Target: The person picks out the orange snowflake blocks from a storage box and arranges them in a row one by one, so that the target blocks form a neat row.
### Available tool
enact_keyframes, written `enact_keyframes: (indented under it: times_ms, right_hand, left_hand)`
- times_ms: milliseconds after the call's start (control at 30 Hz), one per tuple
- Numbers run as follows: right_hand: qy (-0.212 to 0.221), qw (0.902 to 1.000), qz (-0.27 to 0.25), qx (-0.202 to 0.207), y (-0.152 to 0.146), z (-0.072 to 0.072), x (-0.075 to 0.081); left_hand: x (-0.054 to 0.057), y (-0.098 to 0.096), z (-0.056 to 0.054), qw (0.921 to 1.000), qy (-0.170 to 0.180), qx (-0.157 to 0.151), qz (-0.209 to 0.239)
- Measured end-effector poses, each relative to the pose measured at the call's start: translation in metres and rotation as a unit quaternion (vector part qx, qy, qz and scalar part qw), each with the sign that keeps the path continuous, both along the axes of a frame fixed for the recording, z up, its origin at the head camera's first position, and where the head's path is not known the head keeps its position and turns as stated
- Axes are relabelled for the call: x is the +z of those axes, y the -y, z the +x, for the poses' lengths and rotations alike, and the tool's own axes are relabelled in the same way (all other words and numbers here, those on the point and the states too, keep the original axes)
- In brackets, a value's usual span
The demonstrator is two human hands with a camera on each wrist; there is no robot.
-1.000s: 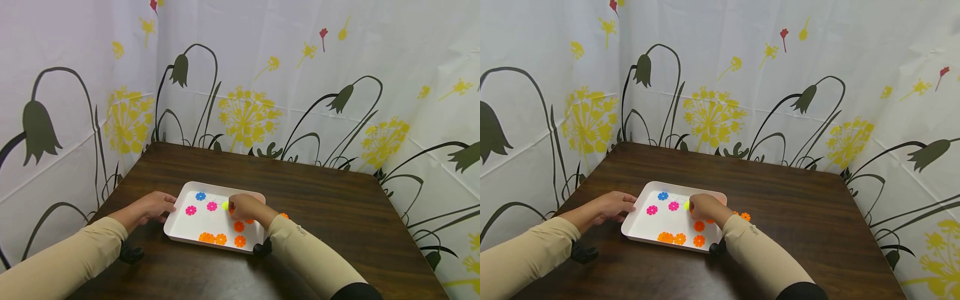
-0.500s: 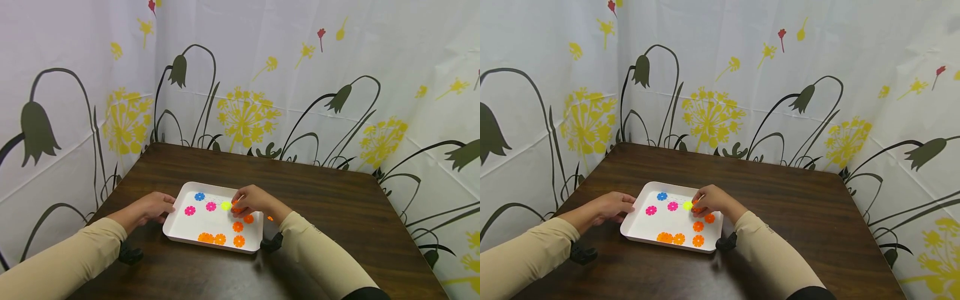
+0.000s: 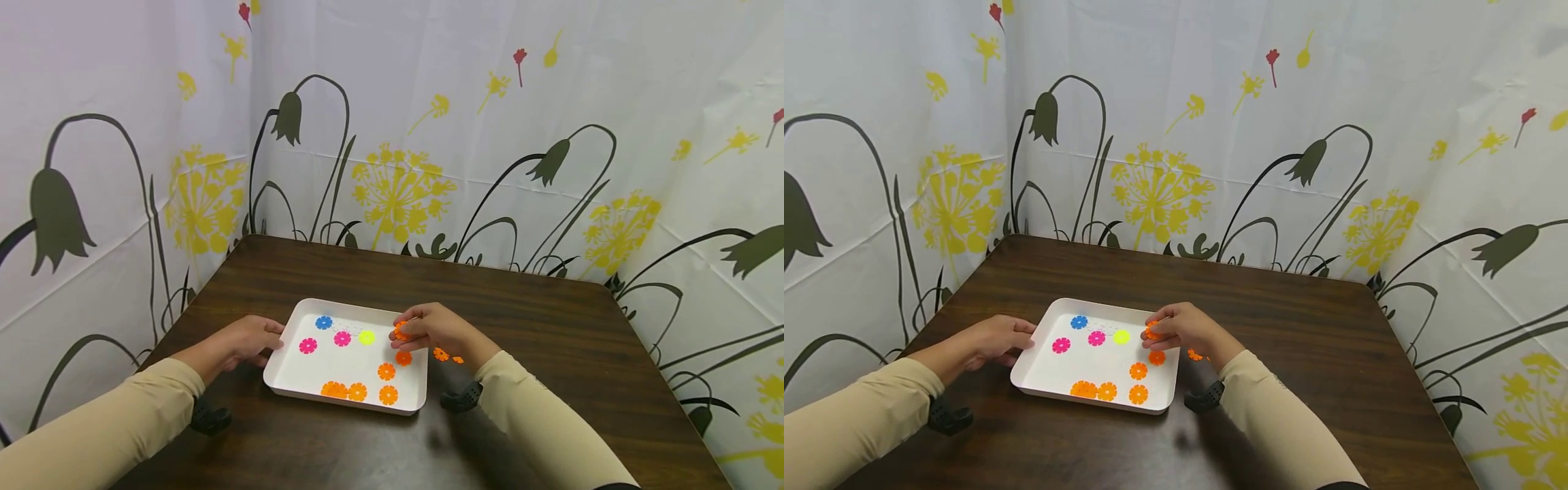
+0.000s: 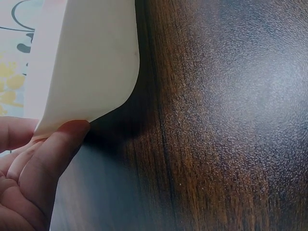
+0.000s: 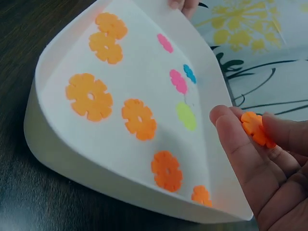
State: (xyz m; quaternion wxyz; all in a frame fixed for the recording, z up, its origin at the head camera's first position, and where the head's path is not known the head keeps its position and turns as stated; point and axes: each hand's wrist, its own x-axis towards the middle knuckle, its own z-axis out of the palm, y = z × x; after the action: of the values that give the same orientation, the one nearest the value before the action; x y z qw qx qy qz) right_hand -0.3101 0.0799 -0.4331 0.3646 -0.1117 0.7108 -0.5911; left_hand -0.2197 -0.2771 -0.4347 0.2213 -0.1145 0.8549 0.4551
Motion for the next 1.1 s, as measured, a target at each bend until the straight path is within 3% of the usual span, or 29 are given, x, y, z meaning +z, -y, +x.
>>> enact_keyframes:
  times_ms: [233, 500, 767, 1100]
  right_hand:
    - [0.025, 0.9992, -0.029, -0.009, -0.022, -0.004, -0.006]
    - [0.023, 0.9981, -0.039, -0.043, -0.055, -0.006, -0.008]
    - [0.018, 0.9958, -0.036, -0.083, -0.093, -0.008, -0.014]
    - [-0.009, 0.9953, 0.001, -0.097, -0.128, -0.006, -0.025]
  left_hand:
    - [0.001, -0.001, 0.0, 1.0, 0.002, -0.001, -0.002]
    - [0.001, -0.002, -0.001, 1.0, 0.004, 0.001, 0.0]
    - [0.001, -0.001, -0.001, 1.0, 0.001, -0.002, -0.002]
    - [-0.002, -0.001, -0.001, 0.9998, -0.01, -0.008, 0.016]
